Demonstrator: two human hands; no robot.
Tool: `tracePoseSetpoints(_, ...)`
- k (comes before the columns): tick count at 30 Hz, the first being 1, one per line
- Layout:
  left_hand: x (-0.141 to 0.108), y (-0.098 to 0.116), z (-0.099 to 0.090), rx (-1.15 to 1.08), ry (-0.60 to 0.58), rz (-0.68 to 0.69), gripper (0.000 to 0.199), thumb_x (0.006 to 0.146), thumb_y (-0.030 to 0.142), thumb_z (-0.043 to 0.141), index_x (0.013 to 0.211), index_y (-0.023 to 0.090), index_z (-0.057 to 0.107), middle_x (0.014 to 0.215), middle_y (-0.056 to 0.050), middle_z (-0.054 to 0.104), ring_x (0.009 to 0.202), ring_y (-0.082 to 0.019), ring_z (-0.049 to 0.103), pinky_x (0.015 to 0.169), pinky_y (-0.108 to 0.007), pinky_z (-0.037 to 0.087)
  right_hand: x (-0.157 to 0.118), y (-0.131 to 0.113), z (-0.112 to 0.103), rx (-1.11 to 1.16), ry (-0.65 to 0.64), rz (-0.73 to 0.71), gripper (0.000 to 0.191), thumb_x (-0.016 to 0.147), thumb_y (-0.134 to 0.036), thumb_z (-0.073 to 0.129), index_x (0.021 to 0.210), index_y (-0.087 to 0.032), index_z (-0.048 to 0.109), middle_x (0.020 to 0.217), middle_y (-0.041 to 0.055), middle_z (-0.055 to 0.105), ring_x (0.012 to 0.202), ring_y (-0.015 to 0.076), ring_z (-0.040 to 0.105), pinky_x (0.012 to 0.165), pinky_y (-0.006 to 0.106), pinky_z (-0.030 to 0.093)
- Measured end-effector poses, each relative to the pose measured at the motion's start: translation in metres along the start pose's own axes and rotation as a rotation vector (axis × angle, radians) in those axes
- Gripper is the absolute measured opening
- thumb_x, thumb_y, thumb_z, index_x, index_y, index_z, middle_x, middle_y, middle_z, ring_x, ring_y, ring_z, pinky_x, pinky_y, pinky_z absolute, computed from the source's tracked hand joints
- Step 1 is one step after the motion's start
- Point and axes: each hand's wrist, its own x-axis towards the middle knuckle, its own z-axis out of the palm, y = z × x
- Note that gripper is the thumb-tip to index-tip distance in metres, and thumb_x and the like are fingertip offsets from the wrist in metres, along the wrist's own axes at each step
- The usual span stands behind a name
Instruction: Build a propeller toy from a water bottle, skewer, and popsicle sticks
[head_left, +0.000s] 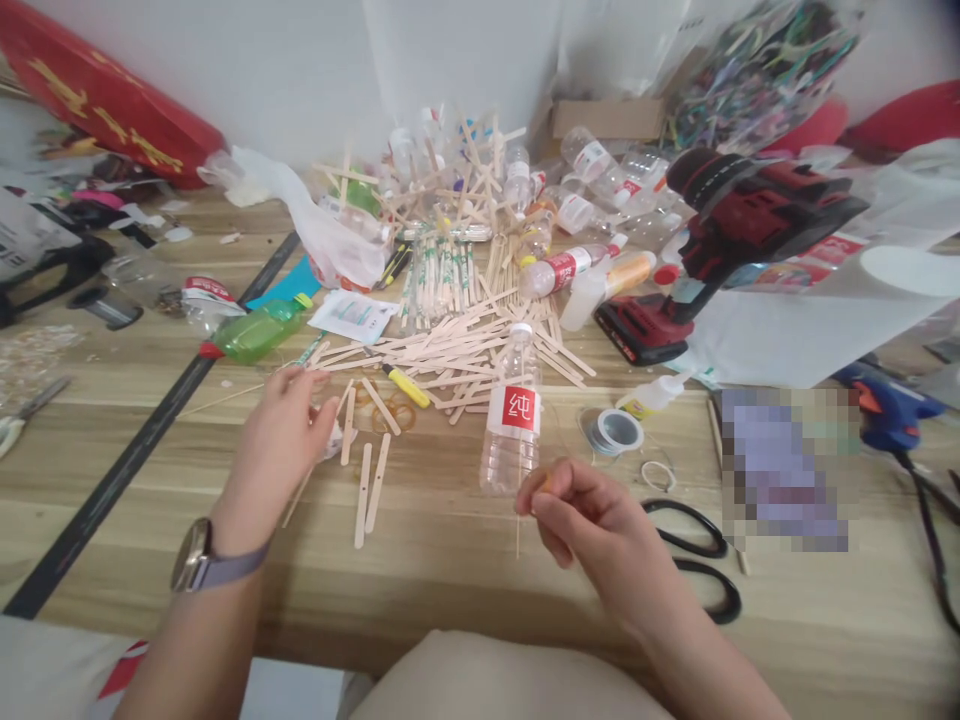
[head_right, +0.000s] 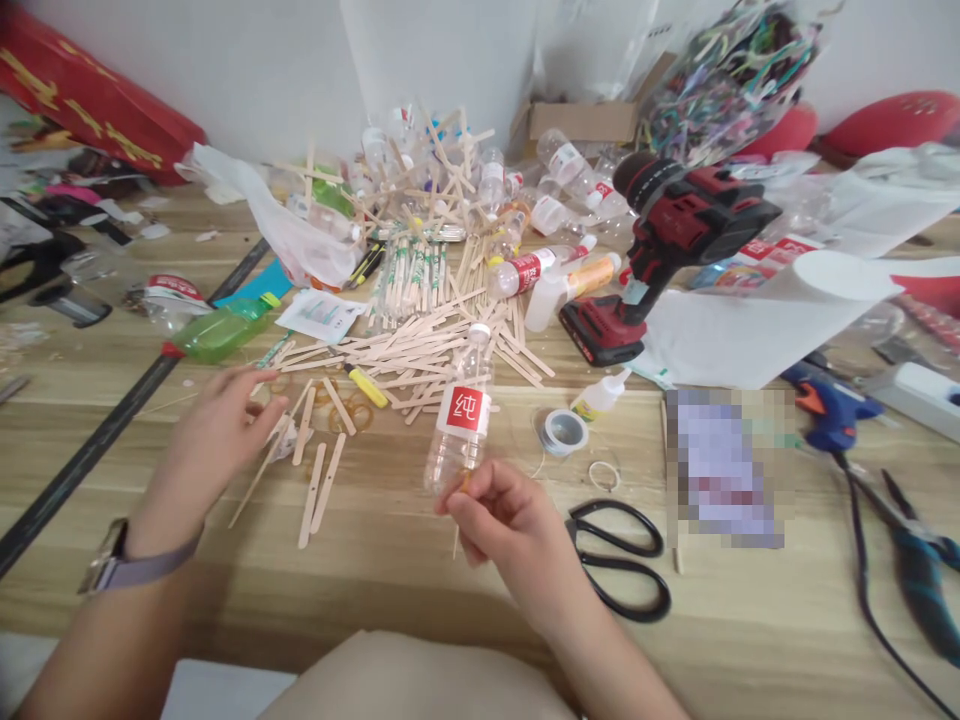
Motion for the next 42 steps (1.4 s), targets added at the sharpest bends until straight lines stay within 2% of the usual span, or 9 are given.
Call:
tracePoseSetpoints(2, -0.005, 0.005, 0.002, 0.092, 0.041, 0.04, 0.029, 0.088, 0.032, 0.048, 0.109, 0.014, 0.06, 0.128, -0.016, 0.054, 0.068, -0.019, 0.061, 0.079, -0.04, 0.048, -0.012, 0.002, -0.01, 0.034, 0.027, 0.051, 0.037, 0.077, -0.041, 0.074, 0.064, -0.019, 0.047, 0.079, 0.0034, 0.072, 0.037, 0.0031, 0.045, 0.042, 0.021, 0.035)
tracePoseSetpoints(5, -0.032, 0.035, 0.009, -0.019, -0.05, 0.122, 0.024, 0.092, 0.032, 0.046, 0.101, 0.017, 0.062, 0.1, -0.009, 0.068, 0.076, -0.022, 0.061, 0.077, -0.039, 0.049, -0.033, 0.006, -0.025, 0.037, 0.106, 0.136, 0.026, 0.079, -0.044, 0.071, 0.082, -0.019, 0.064, 0.083, 0.0065, 0.075, 0.039, 0.0063, 0.055, 0.04, 0.02, 0.038)
tracePoseSetpoints(11, -0.086, 0.092, 0.042, -0.279, -0.63, 0.185, 0.024, 0.093, 0.027, 0.048, 0.077, 0.021, 0.065, 0.071, 0.0, 0.068, 0.068, -0.017, 0.063, 0.064, -0.028, 0.044, -0.047, 0.027, -0.037, -0.144, 0.09, 0.439, 0.055, 0.075, -0.053, 0.069, 0.115, -0.016, 0.069, 0.053, 0.0015, 0.068, 0.024, 0.0044, 0.043, 0.027, 0.015, 0.019)
tracePoseSetpoints(15, -0.095, 0.1, 0.059, -0.404, -0.731, 0.08, 0.016, 0.091, 0.024, 0.051, 0.092, 0.02, 0.067, 0.085, -0.002, 0.074, 0.079, -0.018, 0.067, 0.072, -0.029, 0.047, -0.035, 0.039, -0.026, -0.157, 0.069, 0.479, 0.057, 0.067, -0.053, 0.075, 0.11, -0.016, 0.071, 0.073, 0.0036, 0.073, 0.029, 0.0042, 0.05, 0.028, 0.015, 0.026)
tracePoseSetpoints(19, -0.1, 0.098, 0.066, -0.507, -0.713, 0.096, 0.017, 0.089, 0.016, 0.05, 0.093, 0.019, 0.067, 0.095, -0.004, 0.071, 0.089, -0.019, 0.065, 0.08, -0.03, 0.047, -0.028, 0.045, -0.012, -0.08, -0.02, 0.471, 0.056, 0.065, -0.057, 0.076, 0.102, -0.015, 0.072, 0.061, -0.0018, 0.067, 0.031, 0.0054, 0.051, 0.031, 0.016, 0.034)
tracePoseSetpoints(24, -0.108, 0.096, 0.062, -0.653, -0.725, 0.156, 0.022, 0.092, 0.015, 0.046, 0.096, 0.02, 0.067, 0.1, -0.004, 0.065, 0.091, -0.016, 0.062, 0.081, -0.028, 0.047, -0.023, 0.05, -0.004, 0.045, 0.055, 0.426, 0.049, 0.063, -0.052, 0.08, 0.088, -0.012, 0.073, 0.039, -0.0084, 0.049, 0.028, 0.0034, 0.039, 0.028, 0.014, 0.026)
tracePoseSetpoints(31, -0.111, 0.096, 0.071, -0.738, -0.649, 0.091, 0.013, 0.076, 0.012, 0.07, 0.084, 0.02, 0.065, 0.09, -0.002, 0.061, 0.08, -0.015, 0.059, 0.071, -0.025, 0.049, -0.02, 0.051, 0.001, 0.139, 0.022, 0.409, 0.048, 0.069, -0.05, 0.077, 0.101, -0.015, 0.07, 0.07, 0.0009, 0.072, 0.028, 0.0016, 0.044, 0.027, 0.014, 0.027)
tracePoseSetpoints(37, -0.114, 0.095, 0.075, -0.705, -0.486, 0.246, 0.014, 0.085, 0.008, 0.055, 0.079, 0.019, 0.062, 0.091, -0.004, 0.063, 0.086, -0.016, 0.061, 0.076, -0.027, 0.049, -0.021, 0.05, 0.002, 0.147, 0.003, 0.386, 0.048, 0.072, -0.051, 0.075, 0.101, -0.014, 0.067, 0.035, -0.0095, 0.051, 0.026, 0.0052, 0.04, 0.027, 0.013, 0.025)
tracePoseSetpoints(42, -0.113, 0.096, 0.065, -0.776, -0.462, 0.25, 0.015, 0.087, 0.014, 0.051, 0.076, 0.019, 0.058, 0.089, -0.004, 0.065, 0.083, -0.015, 0.061, 0.074, -0.026, 0.048, -0.022, 0.047, 0.003, 0.191, 0.049, 0.405, 0.044, 0.066, -0.056, 0.077, 0.078, -0.015, 0.065, 0.031, -0.0074, 0.049, 0.025, 0.0035, 0.034, 0.027, 0.013, 0.021)
